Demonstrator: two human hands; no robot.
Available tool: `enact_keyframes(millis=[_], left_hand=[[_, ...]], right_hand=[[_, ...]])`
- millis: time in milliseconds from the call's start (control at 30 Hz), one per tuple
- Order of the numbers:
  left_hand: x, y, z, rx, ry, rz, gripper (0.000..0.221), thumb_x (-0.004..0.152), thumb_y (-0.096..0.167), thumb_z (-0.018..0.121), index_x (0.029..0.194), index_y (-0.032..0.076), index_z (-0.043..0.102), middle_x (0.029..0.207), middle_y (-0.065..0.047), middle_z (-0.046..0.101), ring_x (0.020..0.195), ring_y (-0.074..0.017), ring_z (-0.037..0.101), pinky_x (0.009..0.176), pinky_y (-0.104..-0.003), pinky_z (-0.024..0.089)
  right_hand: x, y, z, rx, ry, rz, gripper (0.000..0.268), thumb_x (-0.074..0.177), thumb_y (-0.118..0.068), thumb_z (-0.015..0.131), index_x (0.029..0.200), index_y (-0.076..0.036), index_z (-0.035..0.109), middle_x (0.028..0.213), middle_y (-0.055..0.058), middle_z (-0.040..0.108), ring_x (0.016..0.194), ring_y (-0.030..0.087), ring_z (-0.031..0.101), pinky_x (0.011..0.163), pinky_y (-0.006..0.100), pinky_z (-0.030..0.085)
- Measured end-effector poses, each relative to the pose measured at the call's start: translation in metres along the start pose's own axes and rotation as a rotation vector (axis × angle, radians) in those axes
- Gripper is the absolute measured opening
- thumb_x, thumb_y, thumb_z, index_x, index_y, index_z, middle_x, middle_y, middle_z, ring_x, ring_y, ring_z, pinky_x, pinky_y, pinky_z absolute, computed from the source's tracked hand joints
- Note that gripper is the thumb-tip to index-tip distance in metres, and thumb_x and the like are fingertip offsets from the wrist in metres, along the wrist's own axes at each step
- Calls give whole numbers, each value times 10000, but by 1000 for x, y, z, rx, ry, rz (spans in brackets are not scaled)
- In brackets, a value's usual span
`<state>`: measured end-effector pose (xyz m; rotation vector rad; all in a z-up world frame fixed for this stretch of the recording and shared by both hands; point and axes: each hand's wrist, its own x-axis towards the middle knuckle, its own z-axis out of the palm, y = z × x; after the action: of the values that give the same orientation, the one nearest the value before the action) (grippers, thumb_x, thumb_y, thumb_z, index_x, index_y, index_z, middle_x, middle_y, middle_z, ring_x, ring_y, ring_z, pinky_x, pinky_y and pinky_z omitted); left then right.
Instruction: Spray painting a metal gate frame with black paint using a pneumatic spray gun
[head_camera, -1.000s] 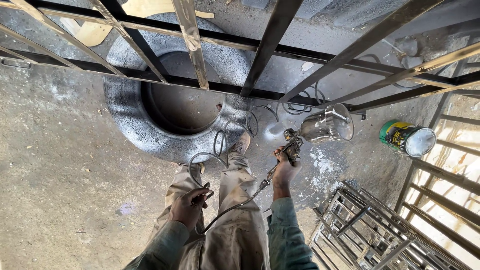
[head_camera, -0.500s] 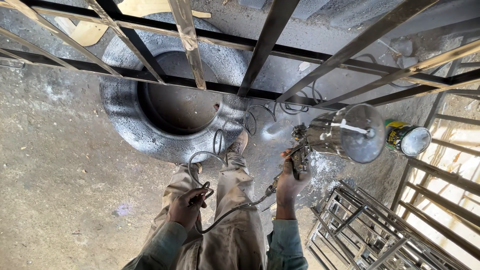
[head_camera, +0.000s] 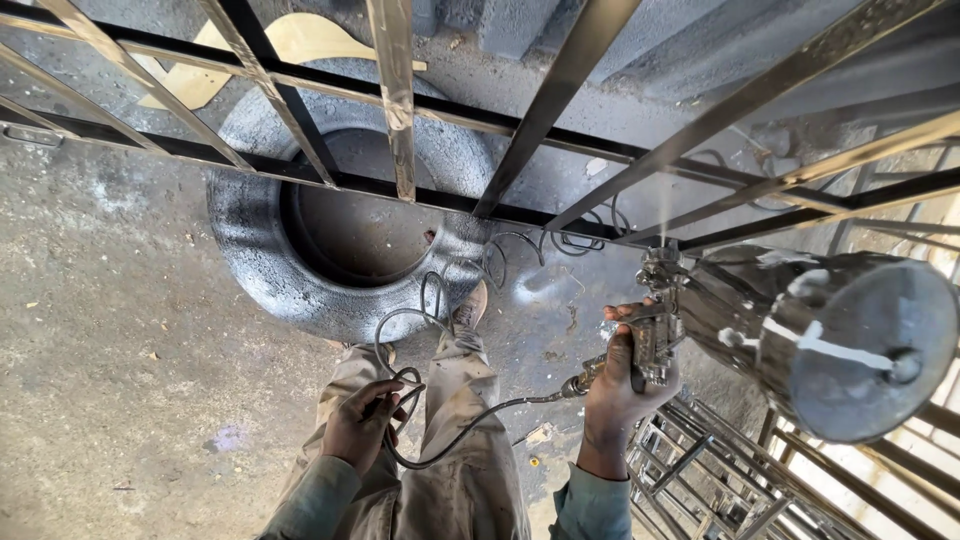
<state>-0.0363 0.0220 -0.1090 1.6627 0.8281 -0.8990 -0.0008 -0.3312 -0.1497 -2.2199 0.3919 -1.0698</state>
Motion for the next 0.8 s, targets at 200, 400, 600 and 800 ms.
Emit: enact_keyframes(millis=[200,400,600,800], left_hand=[[3,-7,-17,-213,-4,51,249,973,159,650,1150,52,789,740,-132,766,403,-182,558,433,-292,476],[9,-25,-41,-254,5,202,258,953,182,656,1053,31,839,660,-138,750,307,-175,453,343,-279,355],[6,-33,-64,-420,-1,124,252,960,141,672,1116,9,819,739,-217,753,372,-254,522,390,-316,426],[3,-28,-72,-589,-30,165,255,953,113,674,1145,-14,783,767,-248,722,403,-307,591,367,-352,403]], right_hand=[[72,-126,21,619,-343,373,266,979,-176,692,1182,-23,615,1035,87,718,911,202,720,897,404,635],[46,-146,18,403,-495,456,166,917,-89,683,1051,5,709,964,139,793,849,274,820,784,352,699],[79,-188,31,535,-373,608,240,870,17,639,1102,55,687,985,161,770,857,256,772,857,385,671],[121,-230,57,557,-264,323,206,916,123,540,1051,39,671,950,123,699,833,211,681,870,373,606]])
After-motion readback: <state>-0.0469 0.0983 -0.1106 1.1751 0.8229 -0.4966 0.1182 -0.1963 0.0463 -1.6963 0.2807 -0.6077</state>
